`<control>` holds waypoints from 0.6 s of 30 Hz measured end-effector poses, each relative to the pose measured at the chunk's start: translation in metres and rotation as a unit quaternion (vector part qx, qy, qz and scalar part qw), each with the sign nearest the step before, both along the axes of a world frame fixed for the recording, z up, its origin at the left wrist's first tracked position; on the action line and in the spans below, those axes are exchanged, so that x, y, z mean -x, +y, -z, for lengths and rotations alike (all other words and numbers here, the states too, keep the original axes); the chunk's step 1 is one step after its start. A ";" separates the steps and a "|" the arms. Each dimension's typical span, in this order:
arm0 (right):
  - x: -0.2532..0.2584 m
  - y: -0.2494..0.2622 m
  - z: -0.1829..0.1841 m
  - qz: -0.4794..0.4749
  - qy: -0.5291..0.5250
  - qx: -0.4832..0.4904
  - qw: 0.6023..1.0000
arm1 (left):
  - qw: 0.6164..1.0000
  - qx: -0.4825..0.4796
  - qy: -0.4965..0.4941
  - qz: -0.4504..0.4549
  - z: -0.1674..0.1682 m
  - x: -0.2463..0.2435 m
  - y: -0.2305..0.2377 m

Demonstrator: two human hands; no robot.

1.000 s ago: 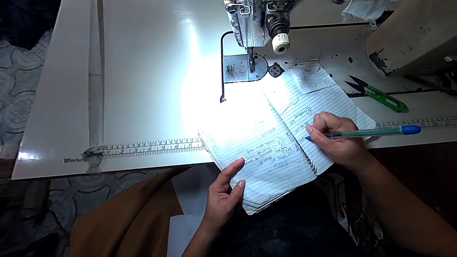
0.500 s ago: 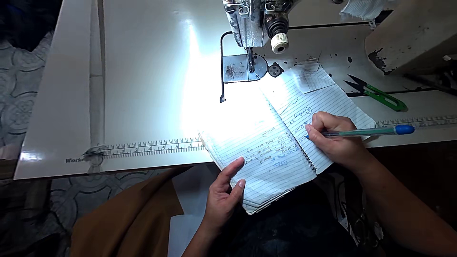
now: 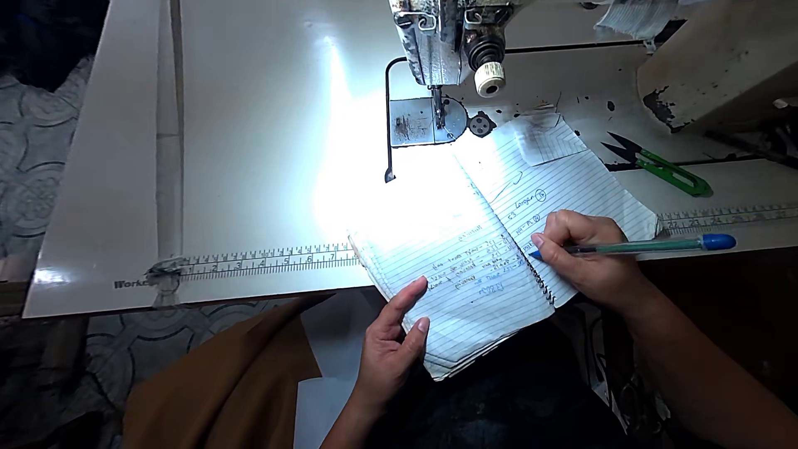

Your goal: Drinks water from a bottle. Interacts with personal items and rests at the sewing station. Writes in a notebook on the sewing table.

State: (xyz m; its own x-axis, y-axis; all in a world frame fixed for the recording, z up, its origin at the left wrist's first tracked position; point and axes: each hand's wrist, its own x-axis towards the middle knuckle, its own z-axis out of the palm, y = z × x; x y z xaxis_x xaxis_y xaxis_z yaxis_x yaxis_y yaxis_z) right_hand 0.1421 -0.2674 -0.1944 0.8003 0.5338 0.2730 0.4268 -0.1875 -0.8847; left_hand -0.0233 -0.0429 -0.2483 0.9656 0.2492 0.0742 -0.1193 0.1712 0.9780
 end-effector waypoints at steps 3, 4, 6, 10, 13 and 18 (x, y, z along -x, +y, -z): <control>0.001 0.001 0.000 0.004 -0.028 0.021 0.999 | 1.000 0.002 -0.002 0.000 0.000 0.000 -0.001; 0.000 0.001 0.000 0.001 -0.028 0.021 0.999 | 1.000 0.001 -0.002 0.001 -0.001 0.000 -0.001; 0.000 0.000 0.000 -0.008 -0.021 0.017 1.000 | 1.000 -0.003 -0.001 -0.001 -0.001 0.000 -0.001; -0.001 0.000 0.000 -0.012 -0.013 0.011 1.000 | 1.000 -0.004 -0.001 0.002 0.000 0.000 0.000; -0.001 0.000 0.000 -0.010 -0.004 0.000 1.000 | 1.000 0.004 -0.003 0.002 -0.001 0.000 0.000; -0.002 -0.003 -0.001 0.012 -0.001 -0.007 1.000 | 1.000 0.004 0.002 0.005 -0.001 0.001 -0.002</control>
